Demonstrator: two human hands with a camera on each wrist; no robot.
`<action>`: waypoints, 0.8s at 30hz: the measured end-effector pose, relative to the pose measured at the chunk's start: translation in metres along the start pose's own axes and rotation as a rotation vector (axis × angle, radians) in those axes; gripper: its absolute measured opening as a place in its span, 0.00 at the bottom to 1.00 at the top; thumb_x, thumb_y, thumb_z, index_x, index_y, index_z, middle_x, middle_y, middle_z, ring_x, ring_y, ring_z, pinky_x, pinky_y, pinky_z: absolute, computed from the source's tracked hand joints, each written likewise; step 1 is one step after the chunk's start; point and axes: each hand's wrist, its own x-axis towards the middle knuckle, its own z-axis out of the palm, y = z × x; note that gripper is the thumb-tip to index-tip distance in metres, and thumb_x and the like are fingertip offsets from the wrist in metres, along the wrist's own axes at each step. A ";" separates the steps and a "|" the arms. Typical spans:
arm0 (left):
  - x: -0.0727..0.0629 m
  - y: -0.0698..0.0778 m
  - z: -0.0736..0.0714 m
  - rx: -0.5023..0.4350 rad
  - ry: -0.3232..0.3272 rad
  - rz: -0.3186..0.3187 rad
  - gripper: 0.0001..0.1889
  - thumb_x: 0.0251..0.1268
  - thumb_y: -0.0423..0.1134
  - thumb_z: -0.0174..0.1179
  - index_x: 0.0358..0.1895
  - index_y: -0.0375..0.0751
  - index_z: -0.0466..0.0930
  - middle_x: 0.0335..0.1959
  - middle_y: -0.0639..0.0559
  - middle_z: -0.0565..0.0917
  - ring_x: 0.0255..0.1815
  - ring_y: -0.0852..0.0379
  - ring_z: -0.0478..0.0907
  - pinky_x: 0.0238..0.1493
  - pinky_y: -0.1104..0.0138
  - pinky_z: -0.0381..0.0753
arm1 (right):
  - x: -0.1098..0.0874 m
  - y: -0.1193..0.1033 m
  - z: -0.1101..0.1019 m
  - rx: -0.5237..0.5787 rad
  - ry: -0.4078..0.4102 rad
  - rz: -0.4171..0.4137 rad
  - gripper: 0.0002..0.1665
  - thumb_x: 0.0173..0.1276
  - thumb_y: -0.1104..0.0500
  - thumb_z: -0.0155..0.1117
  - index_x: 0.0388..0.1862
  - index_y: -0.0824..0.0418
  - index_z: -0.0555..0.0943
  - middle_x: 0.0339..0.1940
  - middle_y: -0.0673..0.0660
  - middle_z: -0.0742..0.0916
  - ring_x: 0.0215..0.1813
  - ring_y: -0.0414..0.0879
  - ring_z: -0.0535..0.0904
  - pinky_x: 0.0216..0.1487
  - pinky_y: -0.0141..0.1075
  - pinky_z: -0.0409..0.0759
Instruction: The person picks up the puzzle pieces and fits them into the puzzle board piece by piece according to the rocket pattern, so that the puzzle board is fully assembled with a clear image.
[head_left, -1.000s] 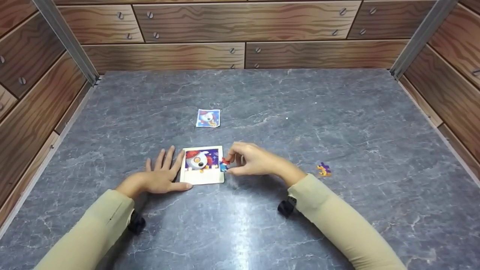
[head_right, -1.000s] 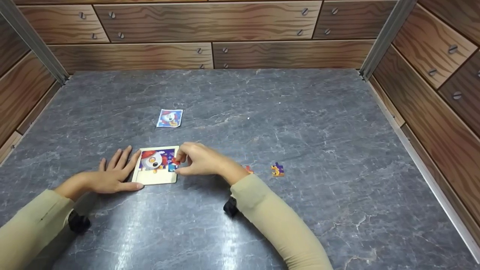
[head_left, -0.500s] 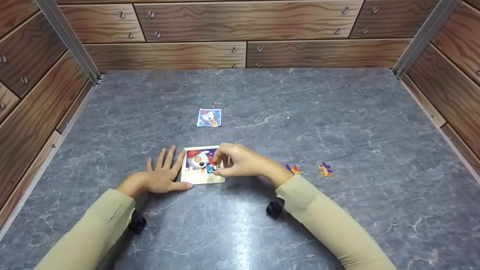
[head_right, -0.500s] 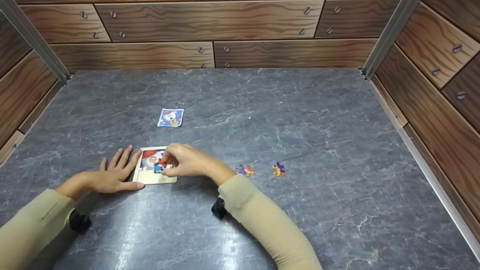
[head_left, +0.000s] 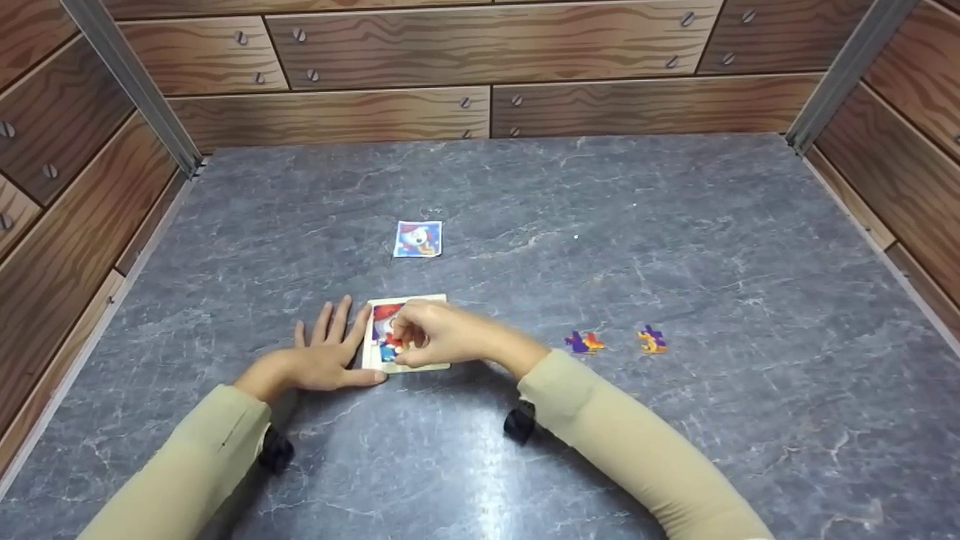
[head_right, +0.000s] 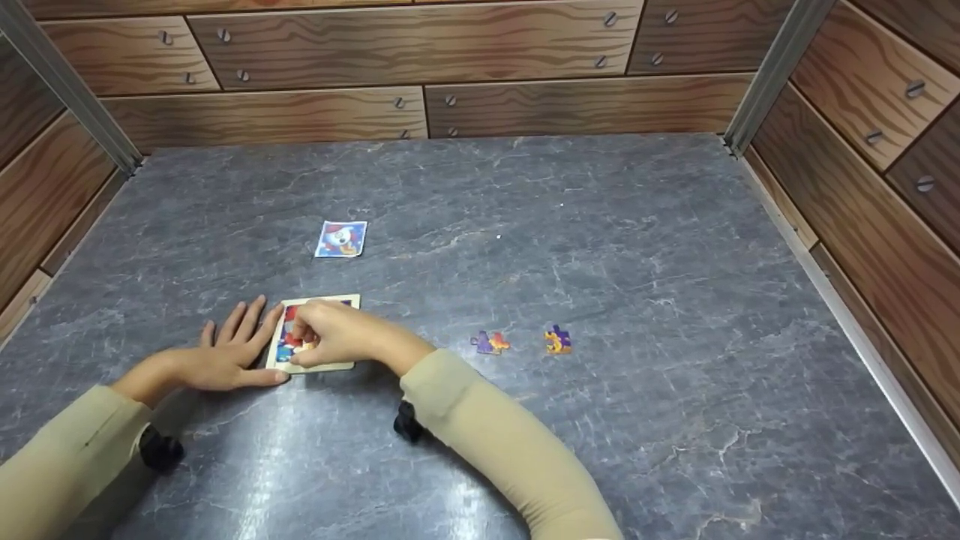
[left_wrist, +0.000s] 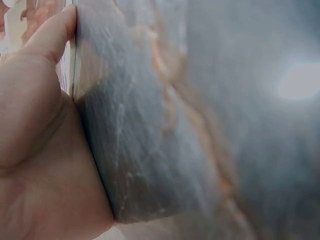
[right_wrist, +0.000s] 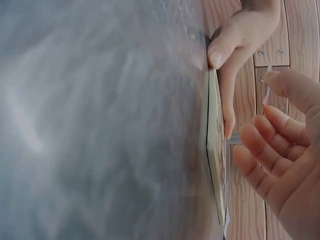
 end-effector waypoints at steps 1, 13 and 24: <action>0.000 0.000 0.000 -0.004 0.003 0.007 0.58 0.54 0.73 0.47 0.73 0.42 0.25 0.70 0.34 0.21 0.68 0.35 0.16 0.55 0.33 0.21 | 0.001 0.000 0.001 -0.004 -0.007 0.001 0.13 0.56 0.62 0.68 0.37 0.68 0.78 0.32 0.57 0.81 0.33 0.41 0.76 0.35 0.26 0.74; -0.001 0.001 -0.001 -0.003 -0.020 -0.012 0.58 0.54 0.75 0.45 0.73 0.44 0.24 0.70 0.35 0.20 0.68 0.36 0.15 0.56 0.34 0.20 | 0.016 0.005 0.010 -0.076 -0.030 0.085 0.13 0.55 0.60 0.69 0.35 0.67 0.78 0.29 0.55 0.81 0.31 0.39 0.74 0.34 0.26 0.73; -0.001 0.000 -0.001 -0.005 -0.017 0.010 0.58 0.54 0.74 0.46 0.73 0.42 0.24 0.70 0.33 0.21 0.68 0.35 0.15 0.55 0.33 0.20 | 0.021 0.006 0.016 -0.164 -0.057 0.117 0.11 0.55 0.59 0.68 0.33 0.64 0.79 0.26 0.50 0.80 0.28 0.37 0.73 0.32 0.26 0.71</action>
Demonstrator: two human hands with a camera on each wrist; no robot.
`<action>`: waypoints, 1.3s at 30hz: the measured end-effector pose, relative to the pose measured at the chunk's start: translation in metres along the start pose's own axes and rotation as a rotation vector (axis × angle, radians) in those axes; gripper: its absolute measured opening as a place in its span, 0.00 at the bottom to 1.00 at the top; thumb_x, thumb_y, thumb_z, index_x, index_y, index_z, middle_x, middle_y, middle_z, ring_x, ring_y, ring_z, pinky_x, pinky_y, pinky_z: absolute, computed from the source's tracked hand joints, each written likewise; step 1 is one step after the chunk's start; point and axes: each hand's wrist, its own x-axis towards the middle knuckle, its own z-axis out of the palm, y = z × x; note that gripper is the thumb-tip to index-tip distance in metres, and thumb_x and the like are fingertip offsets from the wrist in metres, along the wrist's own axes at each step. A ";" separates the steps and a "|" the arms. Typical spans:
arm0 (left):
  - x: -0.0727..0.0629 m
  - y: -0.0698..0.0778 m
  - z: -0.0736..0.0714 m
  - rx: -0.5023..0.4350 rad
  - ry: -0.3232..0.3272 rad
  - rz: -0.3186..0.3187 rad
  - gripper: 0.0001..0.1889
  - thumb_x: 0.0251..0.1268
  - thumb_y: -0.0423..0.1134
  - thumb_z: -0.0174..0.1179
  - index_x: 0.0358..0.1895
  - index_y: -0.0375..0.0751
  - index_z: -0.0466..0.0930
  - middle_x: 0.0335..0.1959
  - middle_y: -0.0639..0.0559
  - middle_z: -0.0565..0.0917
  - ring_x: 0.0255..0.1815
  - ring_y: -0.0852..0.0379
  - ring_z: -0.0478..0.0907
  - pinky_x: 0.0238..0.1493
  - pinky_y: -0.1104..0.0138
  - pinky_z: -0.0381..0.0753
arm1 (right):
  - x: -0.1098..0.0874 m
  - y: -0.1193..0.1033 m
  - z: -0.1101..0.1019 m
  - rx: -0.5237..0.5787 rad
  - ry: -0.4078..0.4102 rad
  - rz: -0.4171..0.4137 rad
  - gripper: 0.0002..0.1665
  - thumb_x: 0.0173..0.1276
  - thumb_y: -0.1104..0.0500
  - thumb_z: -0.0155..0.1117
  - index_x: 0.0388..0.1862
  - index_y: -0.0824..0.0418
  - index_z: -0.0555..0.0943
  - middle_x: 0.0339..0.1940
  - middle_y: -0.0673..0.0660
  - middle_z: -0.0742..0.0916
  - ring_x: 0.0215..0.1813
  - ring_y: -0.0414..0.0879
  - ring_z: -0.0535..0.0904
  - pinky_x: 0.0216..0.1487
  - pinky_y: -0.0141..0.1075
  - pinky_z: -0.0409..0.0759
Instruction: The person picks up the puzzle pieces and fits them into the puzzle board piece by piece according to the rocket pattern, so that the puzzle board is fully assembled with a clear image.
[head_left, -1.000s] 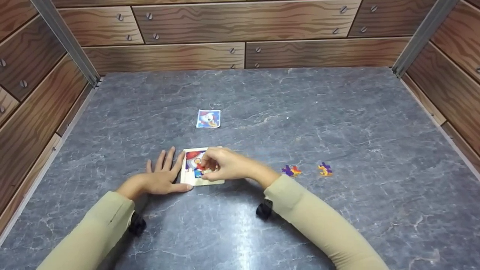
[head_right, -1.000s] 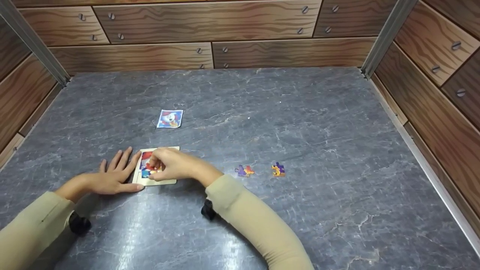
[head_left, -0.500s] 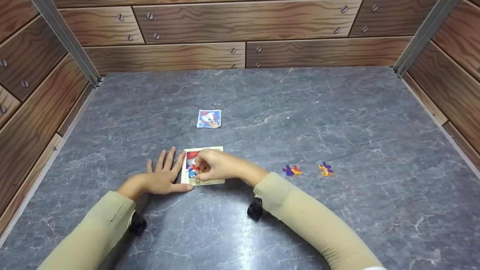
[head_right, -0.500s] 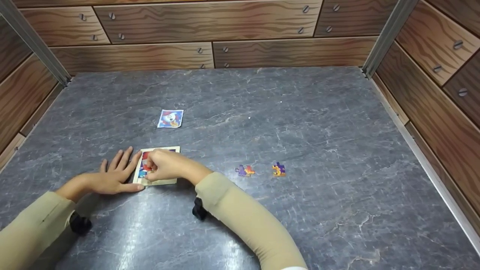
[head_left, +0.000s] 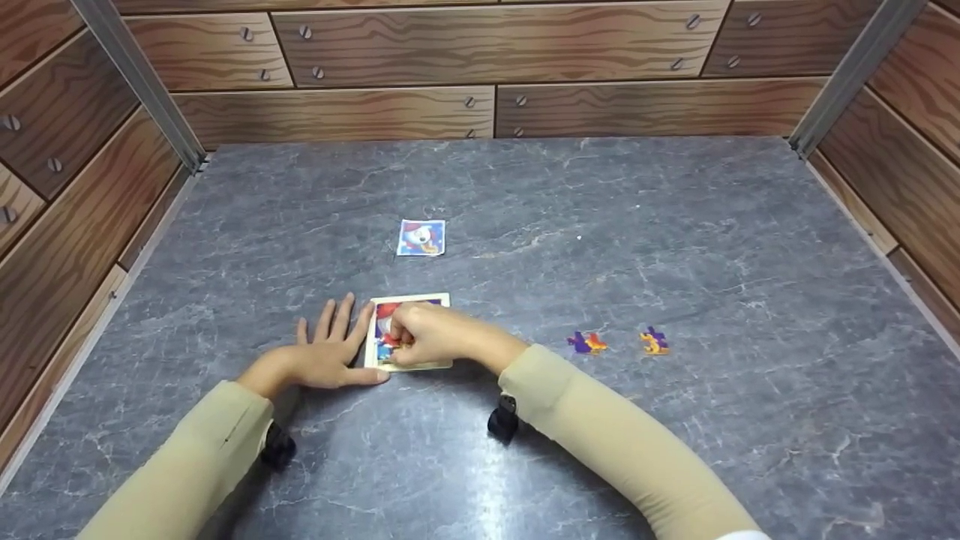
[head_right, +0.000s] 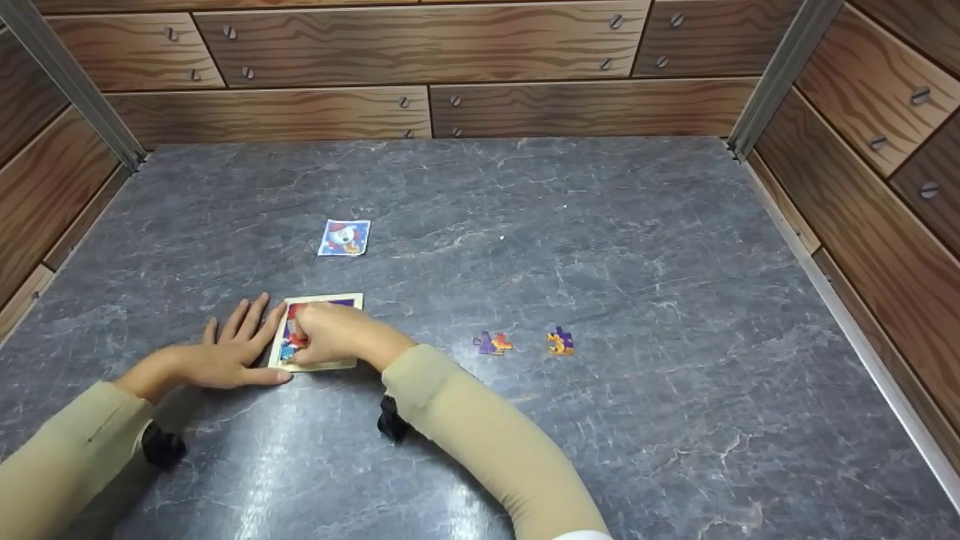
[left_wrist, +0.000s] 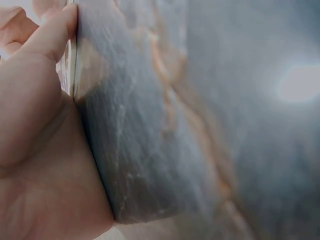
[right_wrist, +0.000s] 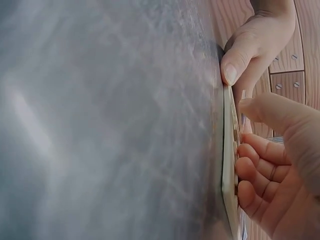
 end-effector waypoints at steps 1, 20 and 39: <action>0.001 0.000 0.000 0.005 -0.007 -0.011 0.58 0.54 0.75 0.45 0.73 0.43 0.23 0.70 0.34 0.20 0.68 0.36 0.15 0.55 0.34 0.20 | 0.000 0.000 0.000 -0.016 -0.005 0.006 0.10 0.55 0.58 0.67 0.33 0.63 0.79 0.26 0.49 0.80 0.29 0.37 0.73 0.32 0.26 0.71; 0.001 0.000 0.000 0.019 -0.007 -0.021 0.58 0.54 0.74 0.47 0.73 0.43 0.23 0.70 0.34 0.21 0.68 0.35 0.15 0.55 0.33 0.21 | 0.002 -0.001 -0.002 -0.023 -0.067 0.031 0.12 0.57 0.63 0.68 0.39 0.65 0.79 0.32 0.54 0.82 0.34 0.42 0.76 0.39 0.29 0.72; -0.001 0.002 -0.002 0.017 -0.022 -0.024 0.57 0.55 0.73 0.47 0.73 0.44 0.22 0.70 0.35 0.20 0.68 0.36 0.15 0.56 0.33 0.21 | 0.002 -0.002 -0.002 -0.086 -0.061 0.032 0.17 0.59 0.56 0.68 0.47 0.59 0.79 0.35 0.53 0.81 0.37 0.43 0.76 0.39 0.34 0.72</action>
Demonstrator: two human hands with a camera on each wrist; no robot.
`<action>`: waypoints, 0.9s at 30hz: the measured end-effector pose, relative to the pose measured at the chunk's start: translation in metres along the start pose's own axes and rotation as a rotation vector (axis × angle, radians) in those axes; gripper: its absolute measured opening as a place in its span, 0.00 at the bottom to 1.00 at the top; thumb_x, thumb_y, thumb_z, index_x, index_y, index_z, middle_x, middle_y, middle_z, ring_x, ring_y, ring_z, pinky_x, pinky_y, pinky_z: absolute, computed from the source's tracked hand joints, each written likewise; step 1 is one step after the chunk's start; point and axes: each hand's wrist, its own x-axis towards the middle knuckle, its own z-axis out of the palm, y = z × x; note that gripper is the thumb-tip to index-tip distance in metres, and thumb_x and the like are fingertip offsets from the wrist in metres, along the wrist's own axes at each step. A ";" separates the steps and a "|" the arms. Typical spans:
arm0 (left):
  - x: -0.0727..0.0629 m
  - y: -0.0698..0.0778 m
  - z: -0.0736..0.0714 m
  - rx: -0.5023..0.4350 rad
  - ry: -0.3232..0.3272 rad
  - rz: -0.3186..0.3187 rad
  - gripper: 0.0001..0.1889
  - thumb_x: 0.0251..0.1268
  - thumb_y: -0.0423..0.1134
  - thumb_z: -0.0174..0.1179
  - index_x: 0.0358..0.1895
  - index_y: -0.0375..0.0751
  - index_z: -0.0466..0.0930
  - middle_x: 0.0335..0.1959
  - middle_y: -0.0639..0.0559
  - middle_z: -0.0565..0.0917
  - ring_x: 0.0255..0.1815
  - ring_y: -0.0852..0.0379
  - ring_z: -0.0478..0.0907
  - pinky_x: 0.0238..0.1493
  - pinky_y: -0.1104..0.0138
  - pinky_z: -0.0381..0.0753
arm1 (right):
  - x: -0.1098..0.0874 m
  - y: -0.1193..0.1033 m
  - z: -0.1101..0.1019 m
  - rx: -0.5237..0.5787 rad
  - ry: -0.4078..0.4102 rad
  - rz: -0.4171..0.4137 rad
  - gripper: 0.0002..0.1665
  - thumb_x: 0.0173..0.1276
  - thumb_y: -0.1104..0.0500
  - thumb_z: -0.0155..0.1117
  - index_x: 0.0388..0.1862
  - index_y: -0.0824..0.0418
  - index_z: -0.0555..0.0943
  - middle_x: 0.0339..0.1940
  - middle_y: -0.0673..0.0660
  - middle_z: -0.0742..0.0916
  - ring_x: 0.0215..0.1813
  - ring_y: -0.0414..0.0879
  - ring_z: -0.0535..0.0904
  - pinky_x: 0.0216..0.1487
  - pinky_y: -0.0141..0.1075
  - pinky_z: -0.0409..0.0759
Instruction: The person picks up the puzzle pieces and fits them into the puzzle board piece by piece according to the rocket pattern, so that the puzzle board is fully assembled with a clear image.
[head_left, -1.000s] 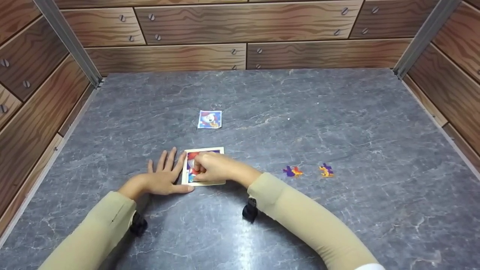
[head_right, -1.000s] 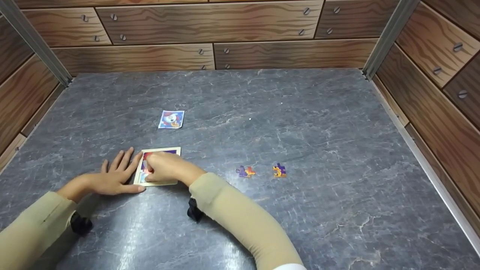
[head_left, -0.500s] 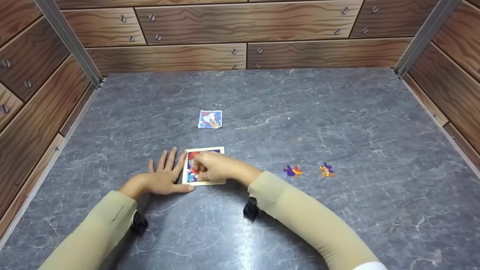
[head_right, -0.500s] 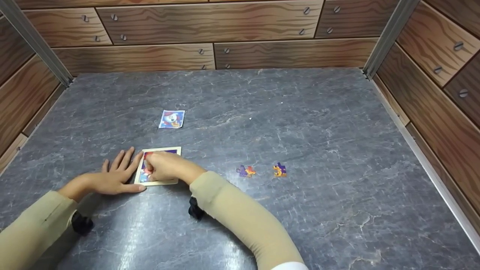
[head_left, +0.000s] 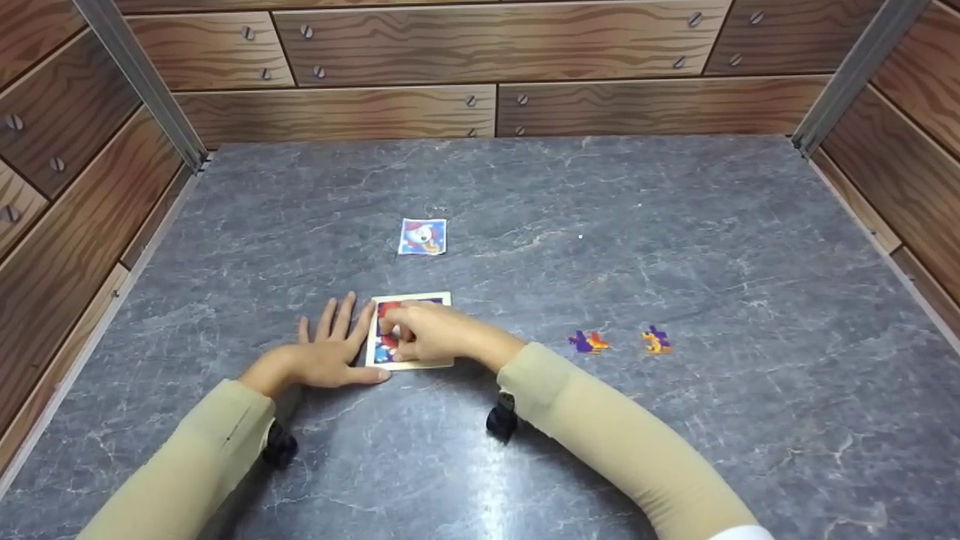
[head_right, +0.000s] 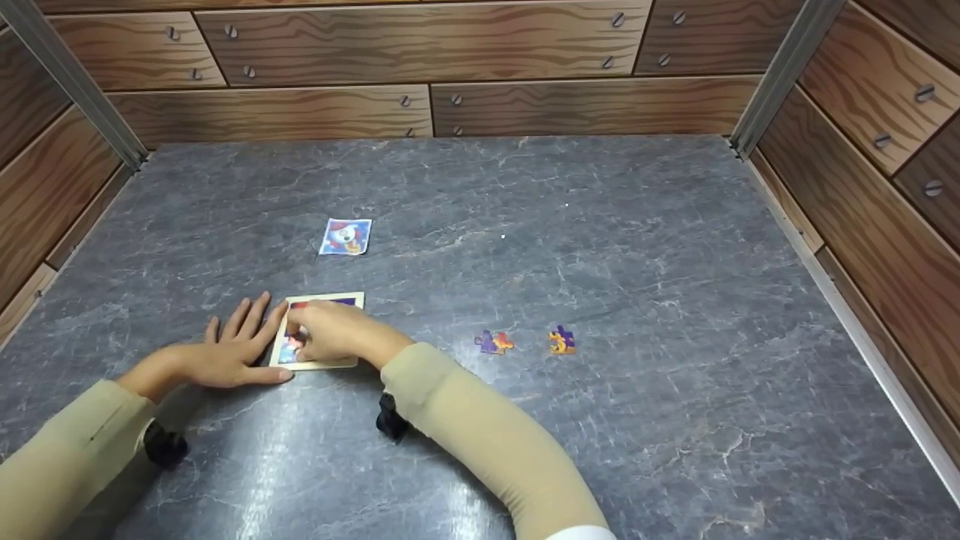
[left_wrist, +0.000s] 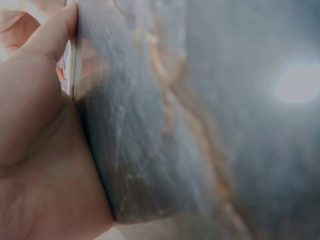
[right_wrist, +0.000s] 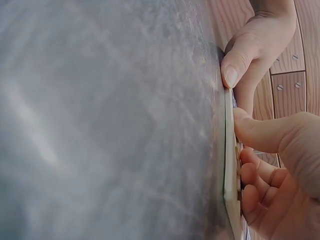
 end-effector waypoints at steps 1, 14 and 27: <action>0.000 0.000 0.000 0.000 -0.004 -0.003 0.57 0.55 0.73 0.46 0.73 0.44 0.22 0.70 0.36 0.20 0.68 0.36 0.15 0.56 0.34 0.21 | -0.001 0.000 0.000 0.000 0.001 0.001 0.17 0.59 0.56 0.68 0.47 0.59 0.80 0.36 0.53 0.80 0.37 0.43 0.76 0.39 0.34 0.72; 0.001 0.000 0.000 0.007 -0.016 -0.016 0.57 0.54 0.74 0.45 0.73 0.45 0.21 0.70 0.36 0.19 0.68 0.37 0.14 0.55 0.34 0.20 | -0.001 0.002 -0.001 0.029 -0.007 -0.066 0.14 0.60 0.60 0.67 0.44 0.62 0.82 0.35 0.56 0.80 0.37 0.44 0.74 0.39 0.33 0.71; 0.000 -0.001 0.002 -0.013 0.012 -0.004 0.58 0.53 0.75 0.46 0.73 0.44 0.22 0.70 0.35 0.20 0.68 0.36 0.15 0.55 0.34 0.19 | -0.014 0.008 -0.015 0.261 0.070 -0.067 0.15 0.62 0.63 0.66 0.47 0.67 0.80 0.32 0.56 0.84 0.35 0.44 0.79 0.39 0.30 0.75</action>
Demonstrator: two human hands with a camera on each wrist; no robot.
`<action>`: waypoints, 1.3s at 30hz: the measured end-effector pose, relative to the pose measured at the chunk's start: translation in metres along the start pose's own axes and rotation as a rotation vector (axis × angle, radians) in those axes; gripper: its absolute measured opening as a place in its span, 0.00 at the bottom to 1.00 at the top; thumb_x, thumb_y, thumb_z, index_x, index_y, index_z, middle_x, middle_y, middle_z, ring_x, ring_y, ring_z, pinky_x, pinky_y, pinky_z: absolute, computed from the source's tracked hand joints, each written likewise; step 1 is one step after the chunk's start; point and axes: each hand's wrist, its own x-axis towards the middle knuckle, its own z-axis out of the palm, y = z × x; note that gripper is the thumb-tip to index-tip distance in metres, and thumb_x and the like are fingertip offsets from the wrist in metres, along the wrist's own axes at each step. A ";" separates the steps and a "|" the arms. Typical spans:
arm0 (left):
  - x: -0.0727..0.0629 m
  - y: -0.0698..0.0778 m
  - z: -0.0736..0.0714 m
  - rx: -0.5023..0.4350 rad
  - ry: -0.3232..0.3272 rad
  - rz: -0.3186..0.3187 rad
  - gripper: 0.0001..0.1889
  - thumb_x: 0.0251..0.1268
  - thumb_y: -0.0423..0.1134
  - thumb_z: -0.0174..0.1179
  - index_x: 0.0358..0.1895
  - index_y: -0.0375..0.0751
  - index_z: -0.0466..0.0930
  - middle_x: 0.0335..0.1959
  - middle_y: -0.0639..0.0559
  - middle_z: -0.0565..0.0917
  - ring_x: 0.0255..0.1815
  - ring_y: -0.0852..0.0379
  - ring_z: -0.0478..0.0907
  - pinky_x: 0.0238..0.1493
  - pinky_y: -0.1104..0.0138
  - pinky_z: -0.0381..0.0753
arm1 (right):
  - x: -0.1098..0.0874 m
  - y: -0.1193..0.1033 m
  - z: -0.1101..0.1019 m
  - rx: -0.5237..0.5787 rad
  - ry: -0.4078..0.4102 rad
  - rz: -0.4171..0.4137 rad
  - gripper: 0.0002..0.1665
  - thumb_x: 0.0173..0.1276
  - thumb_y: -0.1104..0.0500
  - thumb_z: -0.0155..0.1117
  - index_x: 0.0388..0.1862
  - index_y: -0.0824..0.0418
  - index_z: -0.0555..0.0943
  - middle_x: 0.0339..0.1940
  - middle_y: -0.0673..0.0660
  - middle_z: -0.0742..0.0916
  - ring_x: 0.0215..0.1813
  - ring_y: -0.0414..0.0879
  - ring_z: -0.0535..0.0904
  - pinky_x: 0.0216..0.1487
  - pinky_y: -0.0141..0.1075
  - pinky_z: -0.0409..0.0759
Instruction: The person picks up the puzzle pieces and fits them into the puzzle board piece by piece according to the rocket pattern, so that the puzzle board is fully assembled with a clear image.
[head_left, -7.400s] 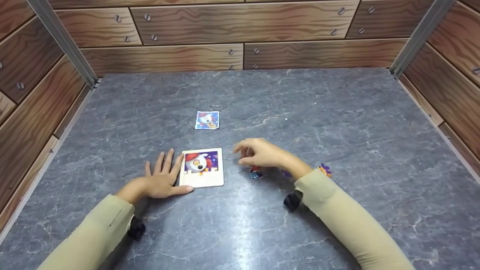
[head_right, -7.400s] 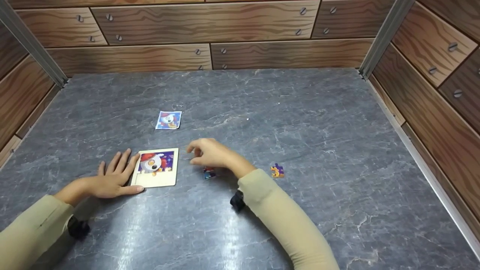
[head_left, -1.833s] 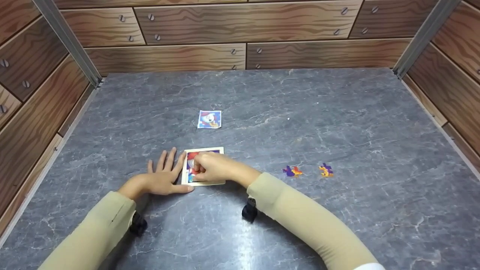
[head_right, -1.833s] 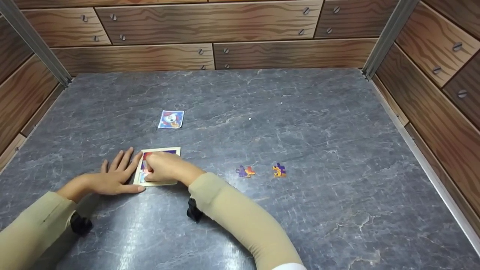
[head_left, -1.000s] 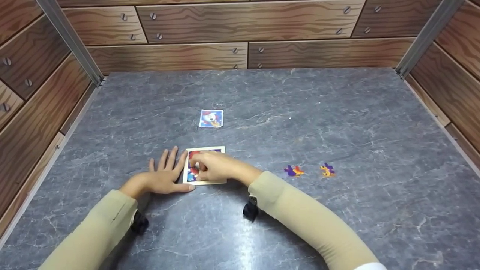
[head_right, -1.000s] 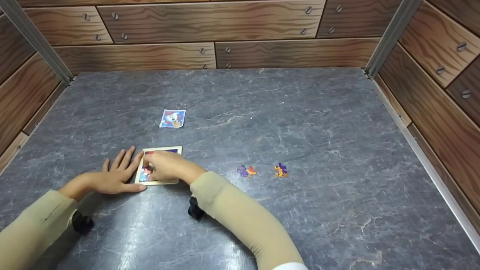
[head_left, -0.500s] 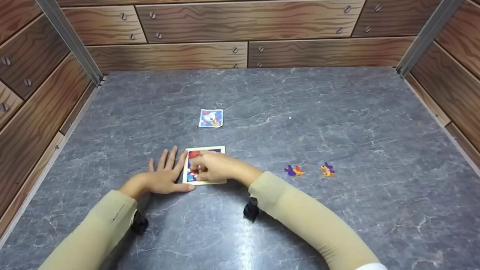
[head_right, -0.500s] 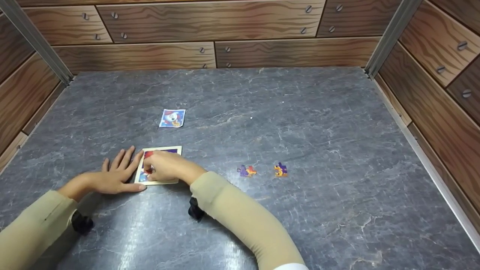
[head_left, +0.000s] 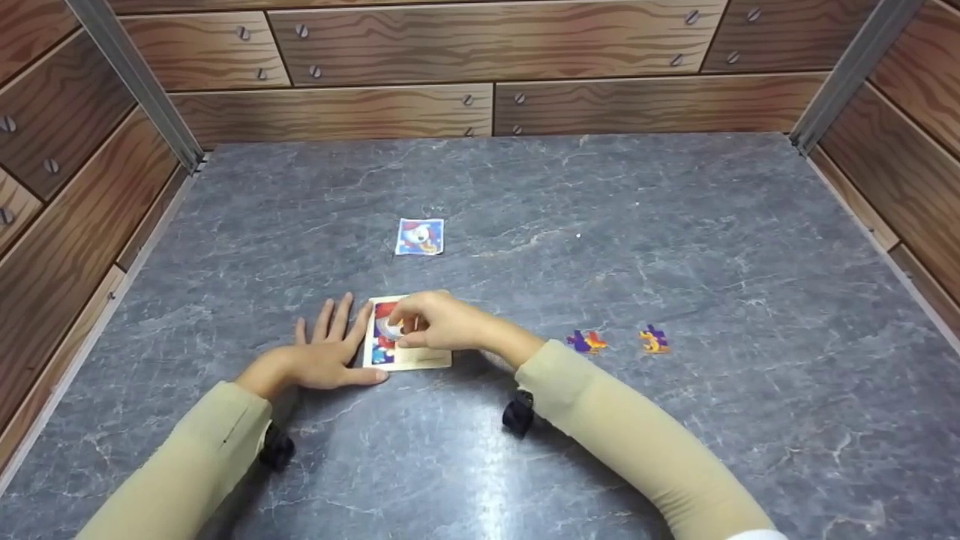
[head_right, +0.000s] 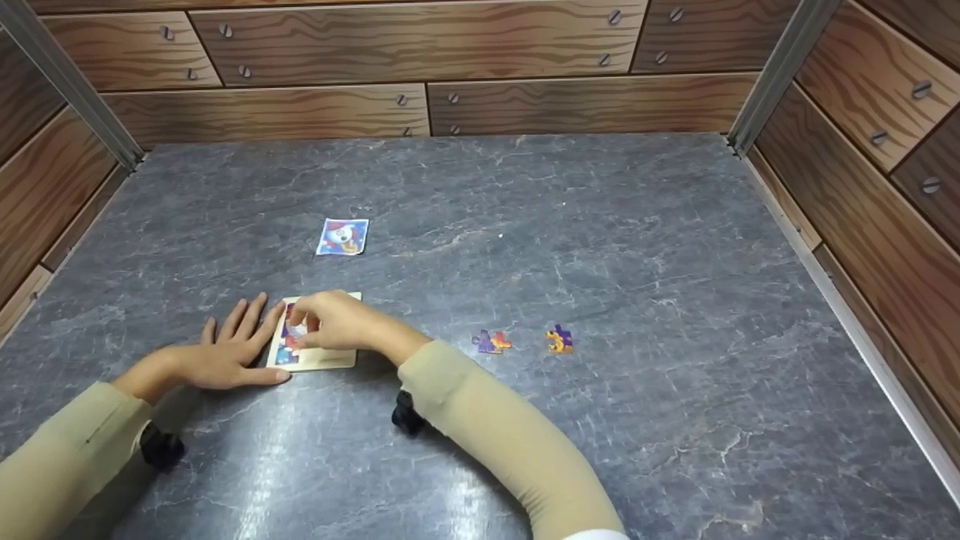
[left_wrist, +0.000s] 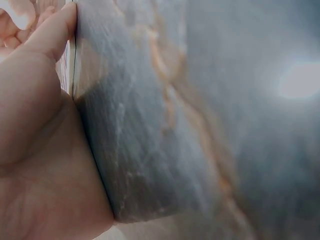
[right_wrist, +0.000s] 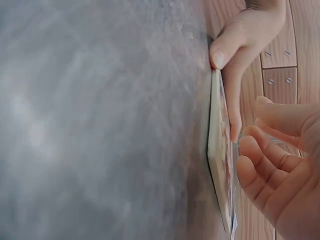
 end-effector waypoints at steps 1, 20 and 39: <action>0.000 0.000 0.000 -0.003 0.000 -0.002 0.59 0.53 0.75 0.46 0.73 0.45 0.23 0.70 0.35 0.20 0.68 0.36 0.15 0.55 0.34 0.18 | -0.002 0.001 -0.001 0.010 0.009 0.003 0.16 0.61 0.63 0.66 0.48 0.67 0.80 0.32 0.56 0.83 0.34 0.43 0.78 0.38 0.29 0.75; 0.006 -0.005 0.003 0.022 -0.030 -0.052 0.61 0.48 0.79 0.44 0.72 0.47 0.21 0.70 0.40 0.18 0.68 0.40 0.12 0.57 0.35 0.20 | -0.055 0.013 -0.034 0.070 0.140 0.079 0.16 0.60 0.63 0.66 0.47 0.67 0.80 0.33 0.54 0.83 0.36 0.44 0.78 0.40 0.33 0.77; 0.000 0.000 0.000 0.005 -0.006 -0.009 0.57 0.55 0.74 0.45 0.73 0.46 0.21 0.70 0.37 0.19 0.68 0.38 0.14 0.56 0.34 0.21 | -0.124 0.040 -0.070 0.065 0.221 0.187 0.18 0.61 0.61 0.66 0.50 0.65 0.79 0.35 0.52 0.83 0.38 0.45 0.78 0.43 0.38 0.77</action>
